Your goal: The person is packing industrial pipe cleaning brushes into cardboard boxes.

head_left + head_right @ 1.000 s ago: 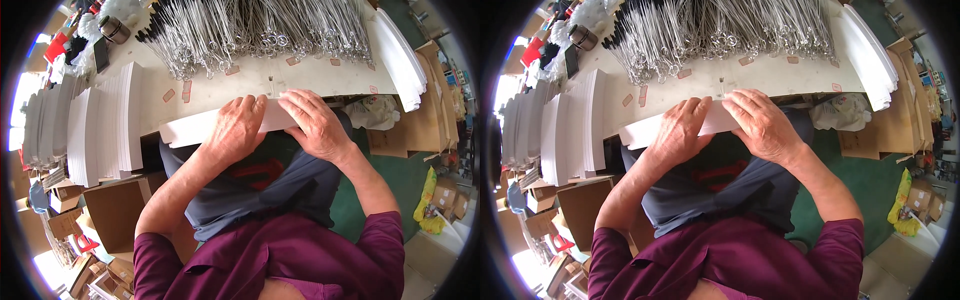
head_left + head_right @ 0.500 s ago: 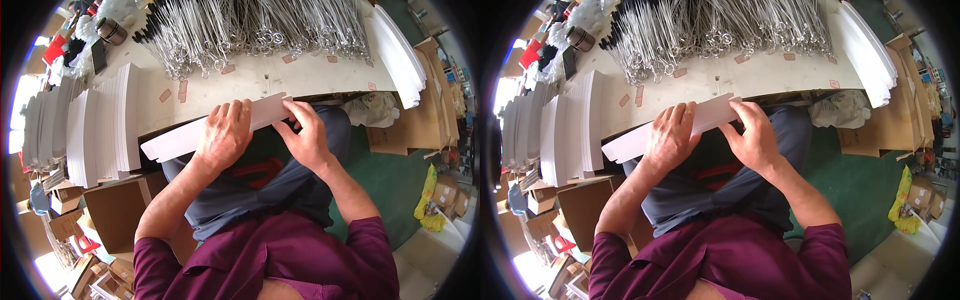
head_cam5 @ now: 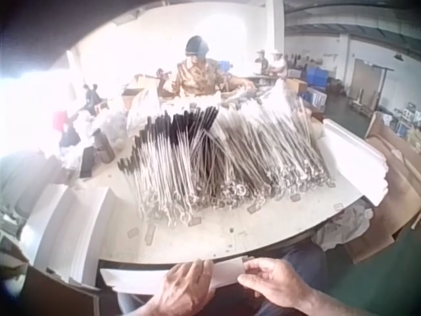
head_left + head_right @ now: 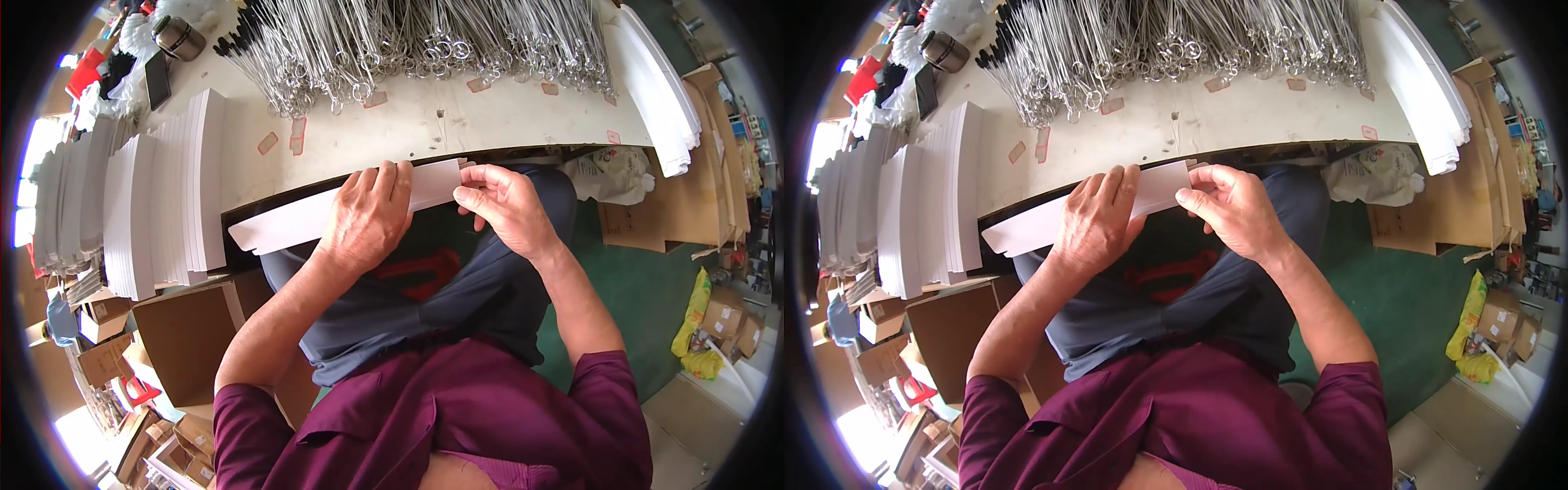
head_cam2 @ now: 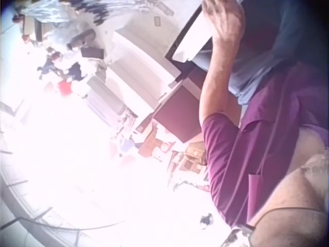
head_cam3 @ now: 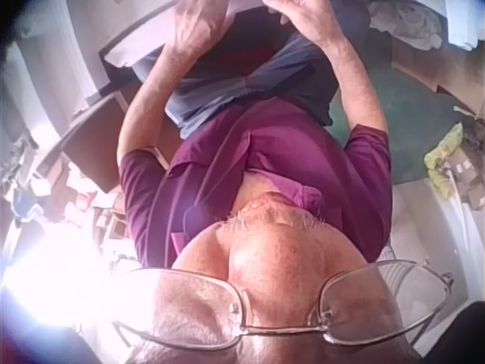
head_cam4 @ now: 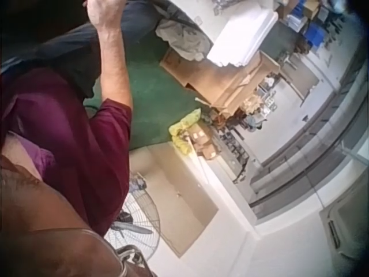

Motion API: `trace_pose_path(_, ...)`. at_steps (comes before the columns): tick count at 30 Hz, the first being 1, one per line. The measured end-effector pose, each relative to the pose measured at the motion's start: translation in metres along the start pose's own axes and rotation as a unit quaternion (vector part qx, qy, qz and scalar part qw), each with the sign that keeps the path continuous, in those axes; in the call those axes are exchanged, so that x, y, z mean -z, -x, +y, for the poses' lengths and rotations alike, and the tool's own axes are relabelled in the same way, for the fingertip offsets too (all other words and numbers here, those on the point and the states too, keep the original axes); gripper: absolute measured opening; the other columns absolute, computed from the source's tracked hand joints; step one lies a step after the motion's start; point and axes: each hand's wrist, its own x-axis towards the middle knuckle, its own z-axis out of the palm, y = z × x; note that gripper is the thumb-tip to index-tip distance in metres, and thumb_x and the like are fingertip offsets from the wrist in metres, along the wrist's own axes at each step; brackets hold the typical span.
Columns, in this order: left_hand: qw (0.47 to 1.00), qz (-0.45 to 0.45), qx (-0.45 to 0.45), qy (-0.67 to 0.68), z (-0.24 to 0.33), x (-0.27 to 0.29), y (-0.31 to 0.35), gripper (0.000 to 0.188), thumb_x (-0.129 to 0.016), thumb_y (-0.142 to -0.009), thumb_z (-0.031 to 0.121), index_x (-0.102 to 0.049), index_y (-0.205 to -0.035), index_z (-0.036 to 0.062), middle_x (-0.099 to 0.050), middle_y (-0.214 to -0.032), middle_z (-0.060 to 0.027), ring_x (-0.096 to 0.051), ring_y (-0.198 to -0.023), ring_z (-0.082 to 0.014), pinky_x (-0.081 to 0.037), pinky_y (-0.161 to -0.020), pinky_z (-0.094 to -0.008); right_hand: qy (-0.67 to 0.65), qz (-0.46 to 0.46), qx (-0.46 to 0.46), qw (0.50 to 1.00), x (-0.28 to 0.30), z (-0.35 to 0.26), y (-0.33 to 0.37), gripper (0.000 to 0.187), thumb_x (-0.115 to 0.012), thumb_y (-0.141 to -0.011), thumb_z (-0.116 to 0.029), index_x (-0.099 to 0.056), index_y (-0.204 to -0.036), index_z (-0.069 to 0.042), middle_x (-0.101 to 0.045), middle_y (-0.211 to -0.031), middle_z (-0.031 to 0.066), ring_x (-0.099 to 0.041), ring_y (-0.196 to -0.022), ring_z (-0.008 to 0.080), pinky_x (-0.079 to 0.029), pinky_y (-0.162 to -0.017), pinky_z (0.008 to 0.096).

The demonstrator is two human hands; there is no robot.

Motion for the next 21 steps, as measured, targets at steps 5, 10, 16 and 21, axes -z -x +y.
trace_pose_path(5, 1.000, 0.014, -0.011, 0.004, -0.003, 0.001, 0.003, 0.071, -0.082, -0.069, 0.016, -0.056, -0.132, -0.0035, -0.063, -0.123, -0.0176, -0.067, -0.101, -0.0312, -0.056, -0.090, -0.0409, -0.106, -0.061, -0.098, 0.988, 0.007, -0.007, -0.002, 0.035, -0.063, -0.103, -0.024, -0.059, -0.123, 0.005, -0.067, -0.104, 0.0085, -0.067, -0.060, 0.0128, -0.048, -0.045, 0.0224)
trace_pose_path(10, 0.999, 0.025, -0.026, 0.012, -0.005, 0.002, 0.005, 0.068, -0.082, -0.069, 0.015, -0.058, -0.130, -0.0030, -0.065, -0.121, -0.0172, -0.068, -0.099, -0.0303, -0.056, -0.089, -0.0404, -0.188, -0.079, -0.140, 0.969, 0.013, -0.005, -0.004, 0.034, -0.065, -0.101, -0.026, -0.063, -0.117, 0.004, -0.068, -0.101, 0.0098, -0.066, -0.057, 0.0111, -0.048, -0.044, 0.0224)
trace_pose_path(16, 0.999, 0.007, -0.013, 0.047, -0.008, 0.009, 0.002, 0.065, -0.081, -0.070, 0.015, -0.059, -0.128, -0.0024, -0.067, -0.116, -0.0160, -0.069, -0.098, -0.0306, -0.057, -0.086, -0.0403, -0.077, -0.015, -0.046, 0.996, 0.007, 0.001, 0.006, 0.039, -0.073, -0.096, -0.024, -0.062, -0.122, 0.003, -0.068, -0.111, 0.0124, -0.069, -0.067, 0.0171, -0.055, -0.059, 0.0270)
trace_pose_path(21, 0.997, -0.027, 0.020, 0.069, -0.005, 0.014, -0.006, 0.060, -0.080, -0.072, 0.017, -0.060, -0.125, -0.0013, -0.069, -0.113, -0.0155, -0.070, -0.098, -0.0316, -0.057, -0.084, -0.0406, 0.471, 0.043, 0.322, 0.820, -0.010, -0.018, 0.003, 0.066, -0.086, -0.075, -0.022, -0.059, -0.132, 0.000, -0.063, -0.129, 0.0159, -0.054, -0.127, 0.0357, -0.041, -0.112, 0.0474)
